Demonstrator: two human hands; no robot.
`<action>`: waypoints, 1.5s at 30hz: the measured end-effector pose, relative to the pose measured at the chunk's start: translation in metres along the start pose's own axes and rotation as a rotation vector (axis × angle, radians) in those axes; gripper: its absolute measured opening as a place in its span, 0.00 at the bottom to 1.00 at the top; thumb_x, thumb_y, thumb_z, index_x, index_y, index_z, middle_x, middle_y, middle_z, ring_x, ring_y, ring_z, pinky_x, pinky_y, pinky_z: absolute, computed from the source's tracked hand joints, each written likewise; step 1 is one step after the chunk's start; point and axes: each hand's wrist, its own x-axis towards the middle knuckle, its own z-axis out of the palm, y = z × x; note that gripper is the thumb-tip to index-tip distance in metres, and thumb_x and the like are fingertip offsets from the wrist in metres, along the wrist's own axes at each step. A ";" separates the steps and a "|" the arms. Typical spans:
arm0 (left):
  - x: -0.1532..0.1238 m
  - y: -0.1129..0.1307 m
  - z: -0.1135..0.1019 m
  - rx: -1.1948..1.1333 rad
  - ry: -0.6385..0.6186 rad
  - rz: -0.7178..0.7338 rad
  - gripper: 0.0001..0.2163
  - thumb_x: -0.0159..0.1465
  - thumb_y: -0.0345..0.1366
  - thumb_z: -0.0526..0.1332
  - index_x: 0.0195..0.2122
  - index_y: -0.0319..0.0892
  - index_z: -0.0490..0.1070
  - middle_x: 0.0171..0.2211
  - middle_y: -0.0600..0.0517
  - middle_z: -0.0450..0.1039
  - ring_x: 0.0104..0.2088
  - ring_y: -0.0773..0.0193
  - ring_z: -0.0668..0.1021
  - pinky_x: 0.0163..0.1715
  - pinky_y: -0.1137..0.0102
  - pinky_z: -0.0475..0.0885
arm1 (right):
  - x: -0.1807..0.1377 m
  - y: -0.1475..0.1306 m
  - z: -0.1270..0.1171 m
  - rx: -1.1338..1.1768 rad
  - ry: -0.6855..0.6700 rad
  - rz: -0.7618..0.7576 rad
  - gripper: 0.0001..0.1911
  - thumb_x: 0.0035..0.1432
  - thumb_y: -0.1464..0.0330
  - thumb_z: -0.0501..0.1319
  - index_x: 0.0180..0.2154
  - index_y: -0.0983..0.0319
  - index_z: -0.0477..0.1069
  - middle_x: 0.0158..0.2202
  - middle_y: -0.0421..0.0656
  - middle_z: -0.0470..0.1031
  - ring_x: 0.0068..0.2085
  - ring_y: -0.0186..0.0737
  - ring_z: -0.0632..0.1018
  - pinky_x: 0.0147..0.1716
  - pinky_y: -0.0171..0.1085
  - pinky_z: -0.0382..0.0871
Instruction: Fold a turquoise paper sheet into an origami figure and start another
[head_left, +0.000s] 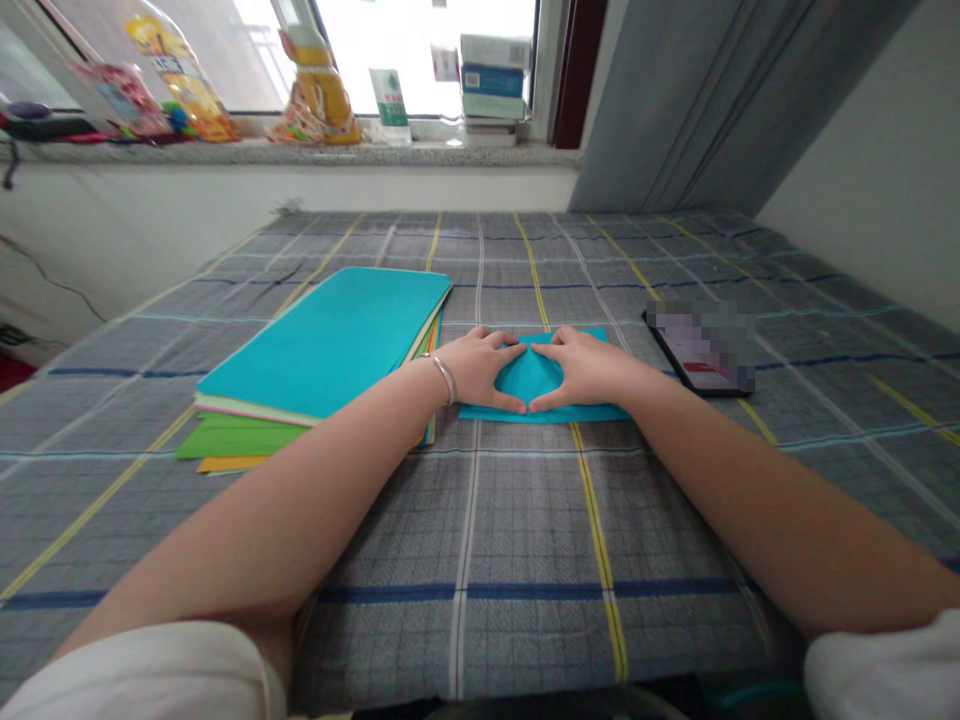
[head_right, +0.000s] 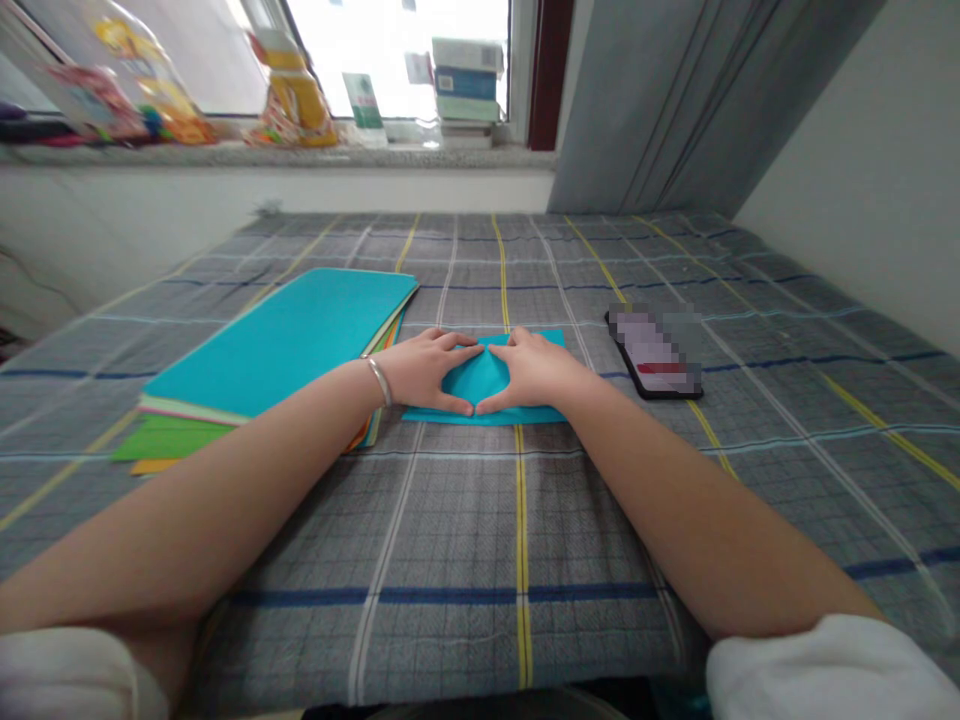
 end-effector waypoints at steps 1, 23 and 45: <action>0.000 0.000 0.000 -0.004 -0.005 0.000 0.46 0.56 0.63 0.59 0.69 0.38 0.53 0.66 0.39 0.57 0.59 0.39 0.66 0.60 0.54 0.59 | 0.000 0.000 0.000 -0.001 -0.001 0.001 0.53 0.40 0.37 0.64 0.63 0.58 0.65 0.56 0.56 0.67 0.54 0.63 0.71 0.49 0.53 0.69; -0.011 -0.007 0.000 -0.093 -0.176 0.001 0.55 0.52 0.66 0.61 0.72 0.41 0.39 0.72 0.39 0.36 0.70 0.39 0.47 0.66 0.49 0.44 | -0.004 -0.005 -0.003 0.003 -0.020 0.005 0.52 0.41 0.39 0.65 0.62 0.61 0.65 0.57 0.57 0.66 0.54 0.62 0.71 0.52 0.53 0.68; -0.033 -0.030 -0.004 -0.102 -0.290 -0.088 0.55 0.49 0.63 0.66 0.72 0.49 0.38 0.72 0.43 0.33 0.70 0.37 0.39 0.64 0.42 0.44 | -0.004 -0.003 -0.001 0.032 -0.020 0.034 0.54 0.40 0.38 0.64 0.64 0.57 0.62 0.61 0.55 0.63 0.58 0.63 0.69 0.54 0.53 0.67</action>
